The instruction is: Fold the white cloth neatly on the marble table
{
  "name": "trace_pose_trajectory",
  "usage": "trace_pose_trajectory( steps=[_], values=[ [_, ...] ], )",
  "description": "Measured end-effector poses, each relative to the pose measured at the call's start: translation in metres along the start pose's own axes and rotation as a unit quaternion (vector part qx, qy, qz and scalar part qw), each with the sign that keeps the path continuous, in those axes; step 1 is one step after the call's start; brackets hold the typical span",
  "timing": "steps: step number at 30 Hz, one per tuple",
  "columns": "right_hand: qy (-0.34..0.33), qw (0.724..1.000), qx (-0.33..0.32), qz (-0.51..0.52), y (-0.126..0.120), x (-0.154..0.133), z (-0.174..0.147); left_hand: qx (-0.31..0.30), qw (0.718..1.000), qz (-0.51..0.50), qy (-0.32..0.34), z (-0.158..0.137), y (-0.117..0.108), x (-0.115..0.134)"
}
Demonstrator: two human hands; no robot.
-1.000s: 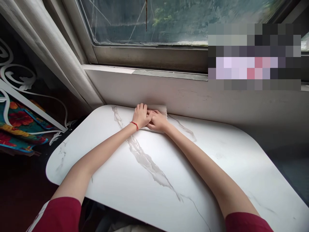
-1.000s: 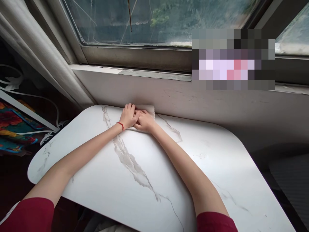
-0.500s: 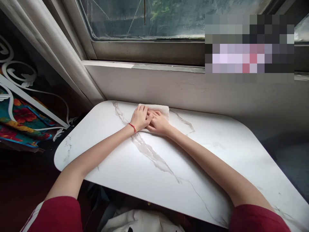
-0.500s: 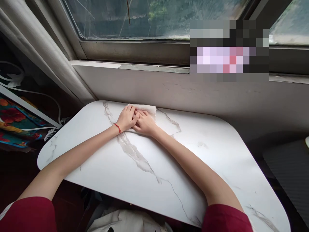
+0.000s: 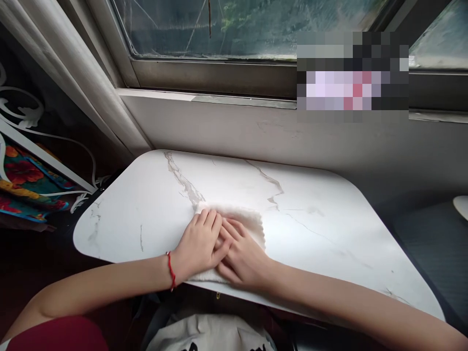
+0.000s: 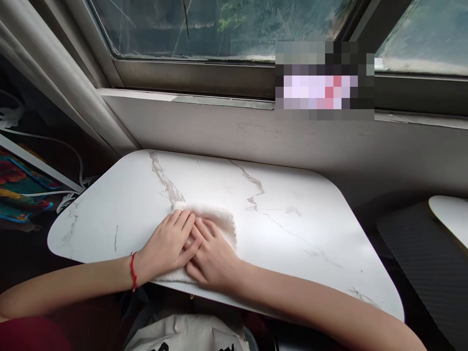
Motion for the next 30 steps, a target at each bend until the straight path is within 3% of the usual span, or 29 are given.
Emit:
trace_pose_trajectory(
  steps=[4, 10, 18, 30],
  values=[
    [-0.015, 1.0, -0.002, 0.025, 0.002, -0.014, -0.003, -0.011, 1.0, 0.011, -0.001, -0.015, -0.004, 0.004],
    [-0.025, 0.999, -0.002, 0.028, -0.003, 0.007, 0.003, -0.065, 0.997, -0.021, -0.025, 0.01, -0.002, -0.002],
    [-0.027, 1.0, -0.015, 0.001, -0.011, 0.073, 0.004, -0.052, 0.998, 0.019, -0.041, 0.074, 0.02, -0.003],
    [0.061, 0.996, -0.028, -0.064, -0.031, 0.184, -0.021, -0.004, 0.999, -0.001, -0.033, 0.193, 0.066, 0.011]
  ],
)
Point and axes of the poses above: each hand's wrist, its own z-axis towards the middle knuckle, its own y-axis out of the palm, x = y × z, the point moved 2 cm from there along z, towards the middle knuckle, and after that the axes turned 14 degrees about -y, right-handed, at the moved point
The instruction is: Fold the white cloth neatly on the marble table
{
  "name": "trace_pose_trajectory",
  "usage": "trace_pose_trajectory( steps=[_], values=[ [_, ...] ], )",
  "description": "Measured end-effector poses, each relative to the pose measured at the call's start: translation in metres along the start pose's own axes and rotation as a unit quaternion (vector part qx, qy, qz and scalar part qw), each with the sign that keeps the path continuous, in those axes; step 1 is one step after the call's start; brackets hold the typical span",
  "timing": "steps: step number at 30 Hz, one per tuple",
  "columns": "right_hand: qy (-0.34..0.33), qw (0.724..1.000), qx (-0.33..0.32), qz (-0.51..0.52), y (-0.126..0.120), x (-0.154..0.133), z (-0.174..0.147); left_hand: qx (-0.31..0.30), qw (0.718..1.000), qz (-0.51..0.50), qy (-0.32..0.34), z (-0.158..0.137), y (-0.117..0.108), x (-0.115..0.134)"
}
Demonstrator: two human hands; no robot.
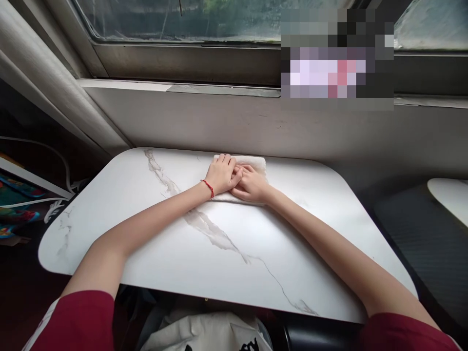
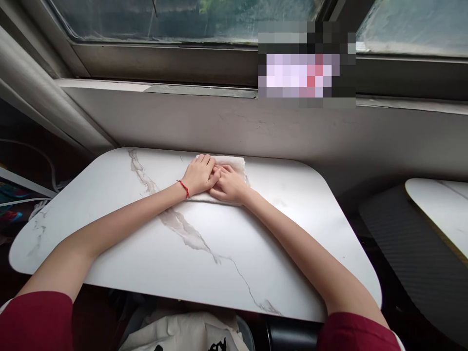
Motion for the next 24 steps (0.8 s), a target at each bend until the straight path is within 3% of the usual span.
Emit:
trace_pose_trajectory(
  steps=[6, 11, 24],
  values=[
    [0.056, 0.998, 0.005, -0.001, -0.005, 0.038, -0.005, 0.023, 0.999, -0.038, -0.008, 0.041, 0.017, 0.008],
    [0.054, 0.998, 0.015, 0.009, -0.007, 0.059, -0.007, 0.027, 0.998, -0.045, -0.026, 0.057, 0.025, 0.011],
    [0.057, 0.998, 0.011, 0.028, -0.009, 0.061, -0.009, 0.053, 0.994, -0.097, -0.02, 0.061, 0.039, 0.006]
  ],
)
Point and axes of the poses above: each hand's wrist, its own z-axis towards the middle knuckle, its own y-axis out of the palm, x = y × z, the point moved 2 cm from there along z, towards the middle knuckle, and after that the axes turned 14 degrees about -y, right-handed, at the moved point
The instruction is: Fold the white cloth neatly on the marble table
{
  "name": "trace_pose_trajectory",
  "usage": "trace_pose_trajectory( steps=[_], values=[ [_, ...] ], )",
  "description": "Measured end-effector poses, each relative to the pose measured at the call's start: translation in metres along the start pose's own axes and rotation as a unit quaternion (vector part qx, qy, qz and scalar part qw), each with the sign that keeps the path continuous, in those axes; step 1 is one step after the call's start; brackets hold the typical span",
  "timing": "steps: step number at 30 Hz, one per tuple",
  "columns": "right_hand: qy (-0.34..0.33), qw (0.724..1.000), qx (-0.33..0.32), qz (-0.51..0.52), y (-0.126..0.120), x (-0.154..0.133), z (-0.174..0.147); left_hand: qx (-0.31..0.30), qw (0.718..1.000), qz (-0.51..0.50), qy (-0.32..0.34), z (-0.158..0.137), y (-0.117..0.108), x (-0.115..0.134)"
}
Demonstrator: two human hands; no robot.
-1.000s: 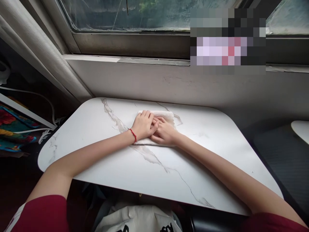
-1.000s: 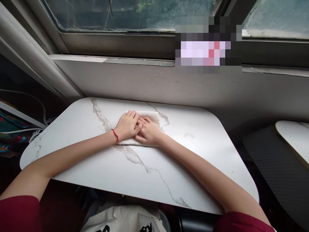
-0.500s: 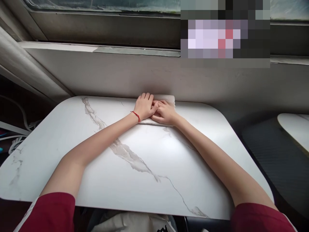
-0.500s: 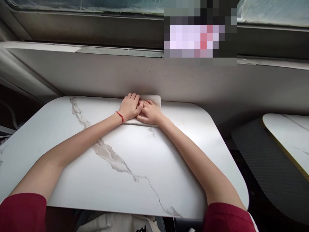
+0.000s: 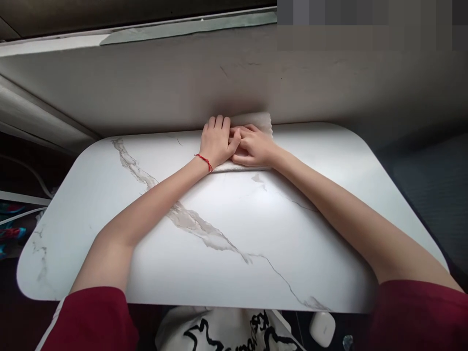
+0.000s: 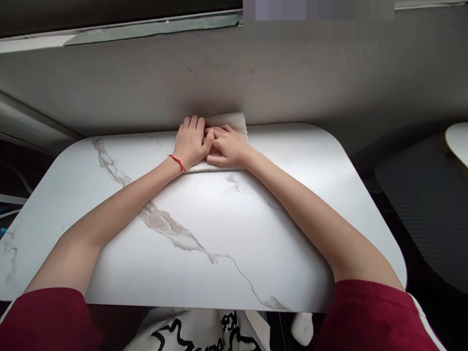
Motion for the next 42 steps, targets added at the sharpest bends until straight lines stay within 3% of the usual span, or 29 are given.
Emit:
trace_pose_trajectory(
  steps=[7, 13, 20, 26, 30, 36, 42],
  values=[
    [0.01, 1.0, 0.006, 0.001, 0.005, -0.007, -0.005, -0.011, 0.999, -0.026, 0.022, -0.002, -0.001, -0.001],
    [0.046, 0.998, 0.015, -0.025, 0.004, -0.039, -0.02, -0.025, 0.998, -0.037, 0.05, -0.023, -0.012, 0.011],
    [0.079, 0.993, 0.02, -0.079, -0.011, -0.107, -0.078, -0.076, 0.99, 0.0, 0.118, -0.081, -0.038, 0.065],
    [0.082, 0.988, 0.032, -0.13, -0.026, -0.184, -0.138, -0.101, 0.966, -0.041, 0.235, -0.146, -0.055, 0.11],
    [0.103, 0.986, 0.02, -0.126, -0.032, -0.208, -0.155, -0.099, 0.949, -0.069, 0.292, -0.162, -0.054, 0.125],
    [0.116, 0.985, 0.005, -0.13, -0.034, -0.184, -0.158, -0.088, 0.948, -0.077, 0.297, -0.139, -0.041, 0.135],
    [0.16, 0.977, 0.03, -0.139, -0.039, -0.089, -0.162, -0.093, 0.972, -0.066, 0.206, -0.069, -0.006, 0.157]
  ],
)
Point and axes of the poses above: each hand's wrist, its own z-axis towards the middle knuckle, its own y-axis out of the palm, x = y × z, the point moved 2 cm from there along z, towards the middle knuckle, and after that the axes turned 14 degrees about -y, right-handed, at the moved point
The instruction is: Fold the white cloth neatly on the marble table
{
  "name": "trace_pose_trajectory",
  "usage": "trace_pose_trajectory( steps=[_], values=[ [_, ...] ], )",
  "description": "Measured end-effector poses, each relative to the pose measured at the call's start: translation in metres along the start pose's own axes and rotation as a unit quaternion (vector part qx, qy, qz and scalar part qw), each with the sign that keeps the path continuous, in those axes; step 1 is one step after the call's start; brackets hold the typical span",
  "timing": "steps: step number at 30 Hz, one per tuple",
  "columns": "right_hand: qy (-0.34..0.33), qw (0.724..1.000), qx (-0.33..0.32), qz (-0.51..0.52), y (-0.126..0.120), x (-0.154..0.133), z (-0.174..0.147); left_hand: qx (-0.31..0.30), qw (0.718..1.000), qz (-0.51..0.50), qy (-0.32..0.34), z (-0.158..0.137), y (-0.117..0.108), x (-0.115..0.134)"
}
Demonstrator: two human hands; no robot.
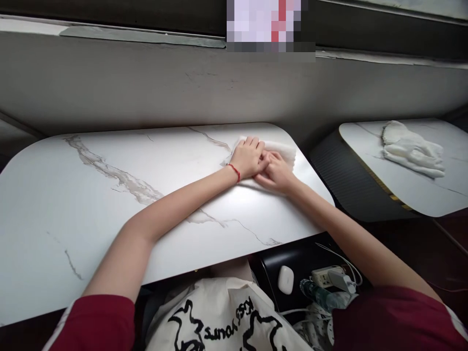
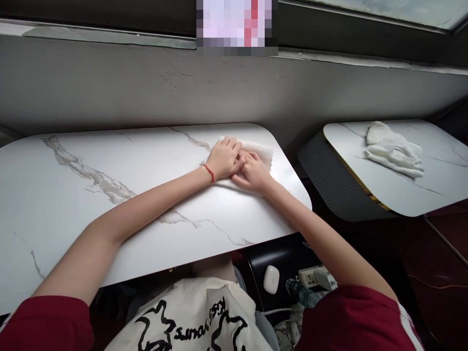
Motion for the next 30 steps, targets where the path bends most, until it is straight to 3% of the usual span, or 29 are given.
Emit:
trace_pose_trajectory(
  steps=[6, 12, 17, 23, 30],
  values=[
    [0.051, 0.998, 0.033, 0.003, 0.015, 0.087, 0.037, 0.027, 0.996, -0.044, -0.07, 0.083, 0.02, -0.024],
    [0.072, 0.996, 0.051, -0.032, 0.02, 0.117, 0.057, 0.041, 0.988, -0.083, -0.123, 0.114, 0.029, -0.036],
    [0.085, 0.994, 0.057, -0.031, 0.02, 0.118, 0.056, 0.033, 0.987, -0.098, -0.119, 0.114, 0.029, -0.036],
    [0.102, 0.993, 0.047, -0.032, 0.021, 0.093, 0.045, 0.028, 0.993, -0.07, -0.094, 0.102, 0.021, -0.031],
    [0.126, 0.989, 0.047, -0.059, 0.003, 0.051, -0.017, 0.007, 0.998, -0.066, 0.003, 0.069, 0.023, 0.018]
  ],
)
Point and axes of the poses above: each hand's wrist, its own z-axis towards the middle knuckle, its own y-axis out of the palm, x = y × z, the point moved 2 cm from there along z, towards the middle knuckle, and after that the axes turned 14 degrees about -y, right-handed, at the moved point
